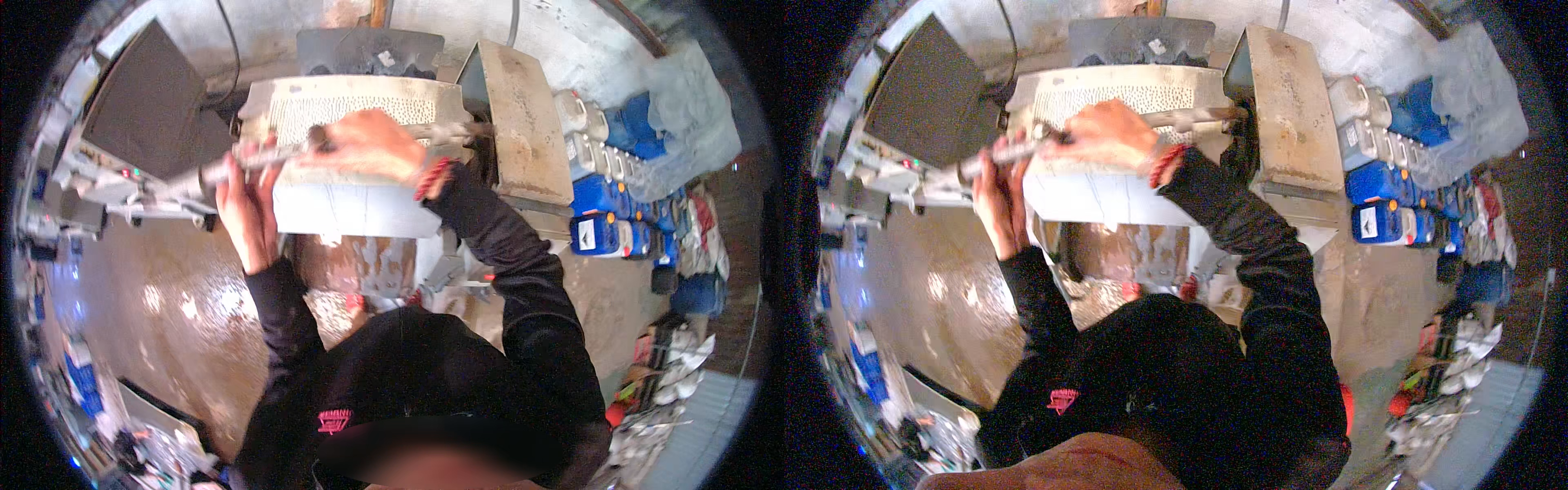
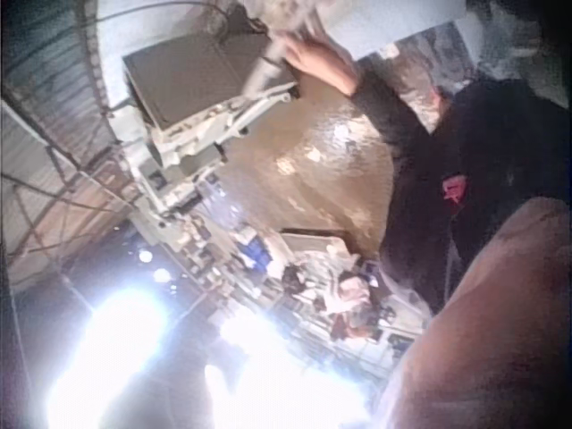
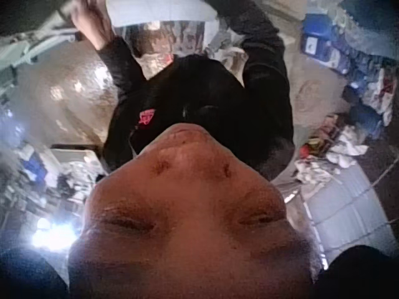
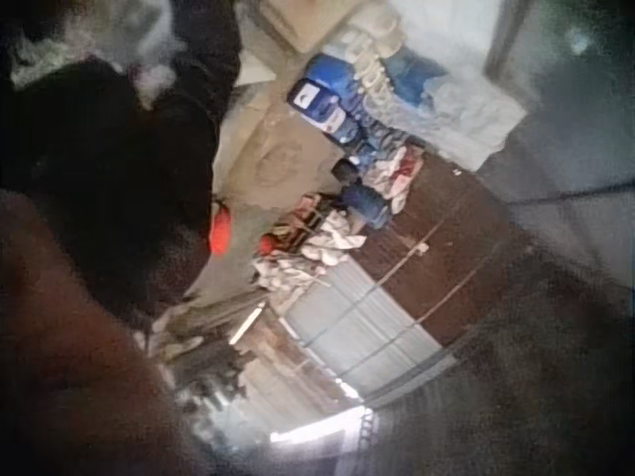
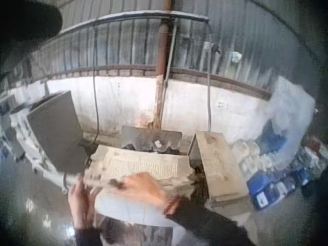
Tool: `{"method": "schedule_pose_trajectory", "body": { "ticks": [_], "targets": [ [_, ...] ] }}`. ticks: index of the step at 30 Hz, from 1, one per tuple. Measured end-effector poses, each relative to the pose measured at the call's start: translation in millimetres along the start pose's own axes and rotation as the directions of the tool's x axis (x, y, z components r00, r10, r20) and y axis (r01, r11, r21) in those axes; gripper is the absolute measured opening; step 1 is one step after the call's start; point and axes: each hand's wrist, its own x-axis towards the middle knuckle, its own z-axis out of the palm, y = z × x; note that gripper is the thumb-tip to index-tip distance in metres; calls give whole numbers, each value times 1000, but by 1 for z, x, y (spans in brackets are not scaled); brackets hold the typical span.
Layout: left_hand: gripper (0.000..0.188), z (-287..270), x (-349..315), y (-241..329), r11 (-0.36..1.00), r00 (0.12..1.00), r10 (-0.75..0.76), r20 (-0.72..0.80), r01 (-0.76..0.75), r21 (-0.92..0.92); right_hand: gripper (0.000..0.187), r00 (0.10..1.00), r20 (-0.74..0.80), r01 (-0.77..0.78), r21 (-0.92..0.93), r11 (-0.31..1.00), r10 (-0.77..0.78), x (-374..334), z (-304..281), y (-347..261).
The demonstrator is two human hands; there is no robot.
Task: The person operates a machine by pressing buttons on a control panel, then removes a metal grate and a perforated tray from the top of the unit. They use a hose to spray water into the machine's interior and onto the removed components to clean them.
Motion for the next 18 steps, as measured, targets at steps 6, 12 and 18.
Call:
{"method": "schedule_pose_trajectory", "body": {
  "ticks": [6, 12, 18],
  "targets": [
    [33, -53, 16, -30, 999, 998, -50, -32, 49, -23, 62, 987, -130, 112, 101, 989, -99, 41, 75, 20],
    [25, -42, 43, -70, 989, 988, -151, -12, 151, -7, 63, 989, 48, -145, 130, 981, 140, 39, 78, 50],
    [28, -30, 58, -90, 982, 982, -189, 31, 189, -11, 64, 988, -88, -110, 163, 981, 125, 43, 88, 81]
  ]
}}
